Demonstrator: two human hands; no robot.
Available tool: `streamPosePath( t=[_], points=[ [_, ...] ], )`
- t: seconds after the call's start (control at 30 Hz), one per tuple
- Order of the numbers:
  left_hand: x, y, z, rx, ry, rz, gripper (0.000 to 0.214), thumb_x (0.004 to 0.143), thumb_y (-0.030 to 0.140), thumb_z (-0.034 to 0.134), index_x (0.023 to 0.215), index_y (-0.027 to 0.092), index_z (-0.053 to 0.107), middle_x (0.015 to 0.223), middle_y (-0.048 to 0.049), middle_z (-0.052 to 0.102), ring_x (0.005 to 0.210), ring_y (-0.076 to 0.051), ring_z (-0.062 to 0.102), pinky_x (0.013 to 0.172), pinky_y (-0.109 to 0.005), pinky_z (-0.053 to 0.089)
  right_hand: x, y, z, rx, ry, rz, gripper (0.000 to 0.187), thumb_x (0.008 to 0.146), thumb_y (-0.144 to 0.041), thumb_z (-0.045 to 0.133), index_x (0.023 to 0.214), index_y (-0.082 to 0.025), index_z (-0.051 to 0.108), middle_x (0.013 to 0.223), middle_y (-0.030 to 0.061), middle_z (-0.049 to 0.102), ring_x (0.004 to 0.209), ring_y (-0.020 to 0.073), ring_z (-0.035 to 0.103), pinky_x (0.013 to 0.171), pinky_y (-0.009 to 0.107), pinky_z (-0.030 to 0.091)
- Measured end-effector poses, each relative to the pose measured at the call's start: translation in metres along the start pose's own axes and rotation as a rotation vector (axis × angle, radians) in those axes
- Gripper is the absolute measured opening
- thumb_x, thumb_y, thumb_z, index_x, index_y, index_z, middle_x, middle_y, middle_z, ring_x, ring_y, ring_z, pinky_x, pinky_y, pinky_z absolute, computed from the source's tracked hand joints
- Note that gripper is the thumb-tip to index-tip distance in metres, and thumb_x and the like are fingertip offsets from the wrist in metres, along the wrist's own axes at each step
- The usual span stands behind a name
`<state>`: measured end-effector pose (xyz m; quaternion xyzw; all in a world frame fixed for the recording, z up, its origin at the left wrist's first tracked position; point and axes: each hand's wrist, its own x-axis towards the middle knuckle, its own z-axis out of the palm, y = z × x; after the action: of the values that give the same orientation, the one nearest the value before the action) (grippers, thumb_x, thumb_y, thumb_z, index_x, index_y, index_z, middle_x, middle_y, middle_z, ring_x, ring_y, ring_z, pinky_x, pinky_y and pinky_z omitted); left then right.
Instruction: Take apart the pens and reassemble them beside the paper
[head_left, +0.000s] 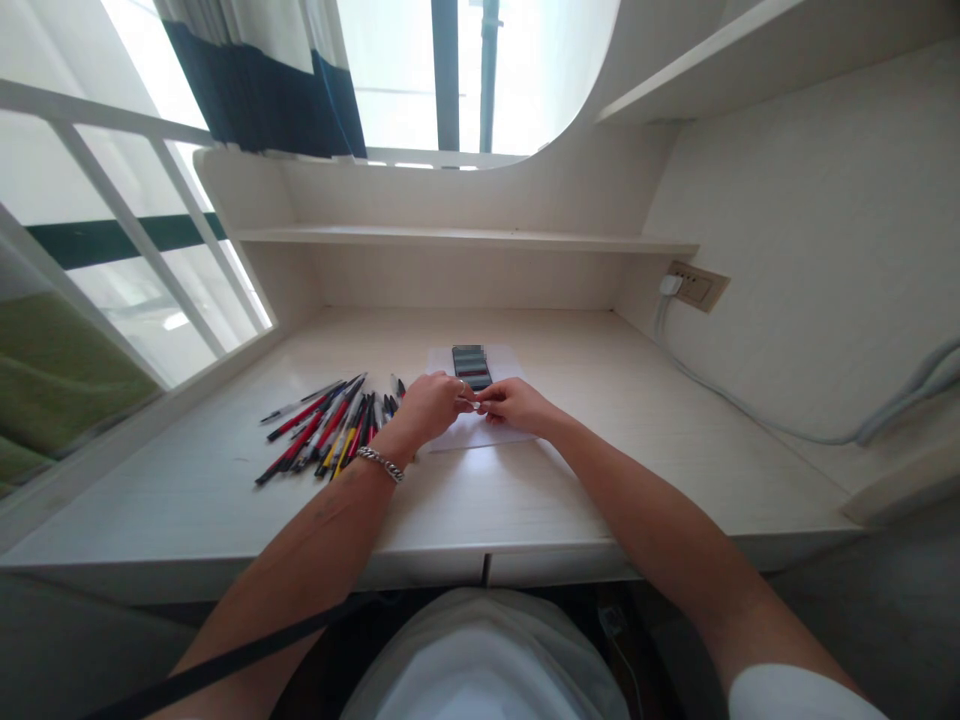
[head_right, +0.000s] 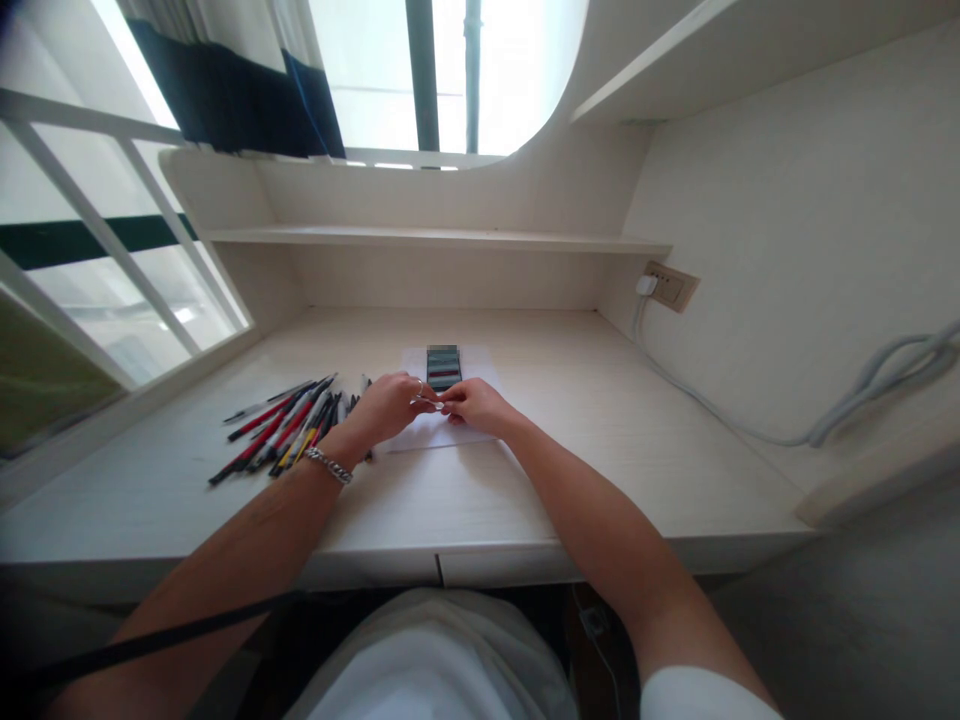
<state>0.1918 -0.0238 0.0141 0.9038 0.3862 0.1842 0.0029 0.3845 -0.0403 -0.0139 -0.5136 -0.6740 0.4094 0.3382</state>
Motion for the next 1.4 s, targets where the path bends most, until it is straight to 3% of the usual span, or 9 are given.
streamPosePath(
  t=[0.1,0.23,0.4,0.6,0.9,1.1,1.4],
  points=[
    [0.000,-0.007,-0.001,-0.035,0.015,-0.091,0.020,0.083,0.034,0.064,0.095,0.025,0.078,0.092,-0.0074,0.075,0.087,-0.022,0.066,0.081,-0.031,0.048,-0.002,-0.002,-0.004,-0.156,0.096,-0.047,0.020,0.082,-0.019,0.065,0.099,-0.016,0.075,0.077,0.0029,0.073,0.062,0.0113,0.062,0.061,0.021,0.047],
    [-0.001,-0.021,0.002,-0.150,0.028,-0.157,0.021,0.083,0.031,0.062,0.096,0.023,0.077,0.094,-0.0057,0.076,0.087,-0.021,0.068,0.079,-0.029,0.049,-0.006,-0.006,-0.005,-0.388,0.204,-0.148,0.014,0.079,-0.018,0.069,0.090,-0.021,0.078,0.087,0.0027,0.076,0.078,0.0149,0.067,0.076,0.023,0.049],
    [-0.002,-0.026,0.006,-0.240,0.023,-0.171,0.024,0.082,0.024,0.060,0.100,0.021,0.075,0.100,-0.0055,0.076,0.093,-0.020,0.068,0.085,-0.028,0.050,-0.006,-0.002,0.004,-0.535,0.173,-0.216,0.020,0.080,-0.013,0.065,0.092,-0.022,0.078,0.092,0.0033,0.076,0.084,0.0171,0.068,0.079,0.024,0.048],
    [-0.002,-0.023,0.005,-0.288,-0.004,-0.176,0.026,0.081,0.019,0.058,0.101,0.021,0.075,0.102,-0.0052,0.075,0.094,-0.020,0.068,0.086,-0.028,0.050,-0.007,0.002,0.009,-0.512,0.166,-0.241,0.027,0.080,-0.012,0.066,0.104,-0.020,0.075,0.095,0.0044,0.075,0.083,0.0155,0.067,0.078,0.023,0.047],
    [-0.001,-0.021,0.011,-0.350,0.001,-0.119,0.027,0.080,0.020,0.058,0.102,0.019,0.074,0.102,-0.0056,0.075,0.093,-0.020,0.068,0.086,-0.027,0.050,-0.003,0.000,0.000,-0.449,0.262,-0.293,0.016,0.084,-0.017,0.065,0.096,-0.020,0.074,0.089,0.0034,0.074,0.079,0.0151,0.065,0.074,0.025,0.046],
    [-0.001,-0.010,0.010,-0.415,-0.024,-0.040,0.024,0.079,0.026,0.060,0.098,0.020,0.074,0.097,-0.0039,0.076,0.088,-0.019,0.068,0.081,-0.027,0.050,-0.006,-0.006,0.000,-0.384,0.232,-0.322,0.009,0.082,-0.023,0.069,0.089,-0.018,0.072,0.081,0.0014,0.072,0.073,0.0134,0.063,0.069,0.023,0.044],
    [0.000,-0.028,0.010,-0.424,0.012,-0.070,0.027,0.076,0.029,0.066,0.099,0.018,0.074,0.092,-0.0038,0.076,0.082,-0.018,0.068,0.077,-0.026,0.050,-0.011,-0.014,-0.024,-0.450,0.195,-0.232,0.012,0.082,-0.019,0.065,0.089,-0.019,0.076,0.086,0.0019,0.074,0.078,0.0143,0.064,0.071,0.023,0.043]
  ],
)
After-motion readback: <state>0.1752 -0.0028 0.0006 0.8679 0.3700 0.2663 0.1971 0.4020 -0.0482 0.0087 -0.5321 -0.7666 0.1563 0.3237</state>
